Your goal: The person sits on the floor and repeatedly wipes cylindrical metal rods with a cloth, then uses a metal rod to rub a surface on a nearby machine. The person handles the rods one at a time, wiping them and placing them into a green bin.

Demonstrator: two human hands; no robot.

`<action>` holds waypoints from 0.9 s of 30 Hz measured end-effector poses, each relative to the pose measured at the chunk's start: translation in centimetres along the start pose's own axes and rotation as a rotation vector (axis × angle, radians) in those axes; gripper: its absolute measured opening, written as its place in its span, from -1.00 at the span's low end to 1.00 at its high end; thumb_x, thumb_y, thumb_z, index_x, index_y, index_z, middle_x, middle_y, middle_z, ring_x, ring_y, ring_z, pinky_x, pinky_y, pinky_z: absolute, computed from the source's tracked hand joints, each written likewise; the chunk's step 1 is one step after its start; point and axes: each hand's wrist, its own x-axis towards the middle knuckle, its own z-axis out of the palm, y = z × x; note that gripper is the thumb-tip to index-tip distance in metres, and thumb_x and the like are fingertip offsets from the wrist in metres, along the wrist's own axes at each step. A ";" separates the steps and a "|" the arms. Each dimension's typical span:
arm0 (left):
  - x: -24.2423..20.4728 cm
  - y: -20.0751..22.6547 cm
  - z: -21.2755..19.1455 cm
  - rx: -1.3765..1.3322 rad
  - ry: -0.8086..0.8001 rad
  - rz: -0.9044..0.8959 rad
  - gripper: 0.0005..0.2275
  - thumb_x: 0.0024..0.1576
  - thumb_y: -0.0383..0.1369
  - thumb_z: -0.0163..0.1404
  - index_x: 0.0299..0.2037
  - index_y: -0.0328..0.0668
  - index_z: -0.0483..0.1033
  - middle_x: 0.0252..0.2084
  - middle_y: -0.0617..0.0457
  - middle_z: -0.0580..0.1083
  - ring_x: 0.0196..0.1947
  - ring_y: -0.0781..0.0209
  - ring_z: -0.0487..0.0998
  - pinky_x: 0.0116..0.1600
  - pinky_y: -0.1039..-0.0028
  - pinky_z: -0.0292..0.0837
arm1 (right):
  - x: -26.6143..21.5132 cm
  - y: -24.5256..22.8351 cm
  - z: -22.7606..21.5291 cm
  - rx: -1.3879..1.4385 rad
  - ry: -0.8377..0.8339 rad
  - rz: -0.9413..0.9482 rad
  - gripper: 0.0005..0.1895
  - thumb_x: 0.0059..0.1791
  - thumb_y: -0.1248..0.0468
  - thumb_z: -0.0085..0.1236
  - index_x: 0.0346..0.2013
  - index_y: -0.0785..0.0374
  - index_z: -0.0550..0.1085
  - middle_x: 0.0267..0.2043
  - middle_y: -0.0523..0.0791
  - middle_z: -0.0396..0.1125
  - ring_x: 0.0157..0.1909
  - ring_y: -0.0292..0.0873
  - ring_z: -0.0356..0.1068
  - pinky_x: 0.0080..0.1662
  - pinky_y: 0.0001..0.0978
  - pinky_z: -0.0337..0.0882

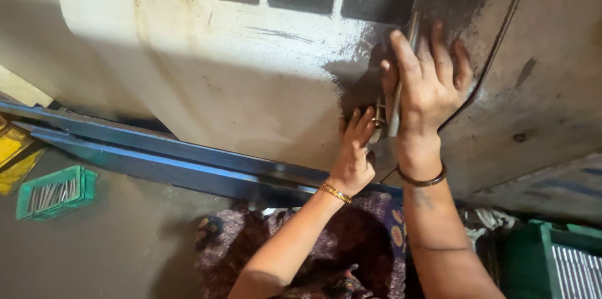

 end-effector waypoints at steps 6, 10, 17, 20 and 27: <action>-0.4 0.1 0.1 -0.006 0.026 -0.001 -0.14 0.04 -0.78 -0.12 0.56 0.06 -0.15 0.60 -0.14 0.03 0.60 -0.29 0.04 0.62 -0.26 -0.27 | 0.2 -0.2 0.1 0.006 0.019 0.025 -0.72 0.26 0.15 0.12 0.23 0.15 0.53 0.08 0.00 0.52 0.37 0.05 0.37 0.40 -0.01 0.15; -0.5 -0.1 -0.1 -0.003 0.012 0.002 -0.09 -0.02 -0.79 -0.10 0.56 0.08 -0.17 0.59 -0.14 0.02 0.60 -0.28 0.01 0.60 -0.27 -0.29 | 0.1 -0.2 0.3 0.036 0.021 0.040 -0.72 0.27 0.13 0.10 0.23 0.15 0.53 0.12 0.03 0.51 0.37 0.06 0.37 0.40 -0.02 0.15; -0.9 0.0 0.1 0.014 0.013 -0.021 -0.09 -0.01 -0.80 -0.12 0.57 0.09 -0.16 0.60 -0.11 0.02 0.62 -0.25 0.01 0.63 -0.24 -0.28 | 0.0 0.1 0.3 0.038 0.014 0.039 -0.70 0.27 0.12 0.06 0.24 0.13 0.54 0.20 0.06 0.50 0.38 0.06 0.38 0.41 -0.06 0.13; -0.7 0.1 0.1 0.024 0.027 -0.025 -0.11 0.01 -0.80 -0.12 0.56 0.08 -0.14 0.59 -0.11 0.02 0.61 -0.24 0.02 0.63 -0.22 -0.26 | -0.1 0.1 0.1 0.045 0.011 0.019 -0.69 0.25 0.15 0.07 0.25 0.14 0.53 0.12 0.02 0.51 0.36 0.07 0.38 0.41 -0.06 0.11; 0.1 0.4 -0.2 0.007 0.040 -0.009 -0.16 0.03 -0.80 -0.17 0.53 0.07 -0.11 0.59 -0.10 0.02 0.61 -0.23 0.03 0.64 -0.20 -0.23 | -0.2 0.3 0.1 0.058 0.002 0.017 -0.69 0.24 0.22 0.08 0.29 0.14 0.48 0.16 0.06 0.49 0.38 0.04 0.36 0.44 -0.02 0.12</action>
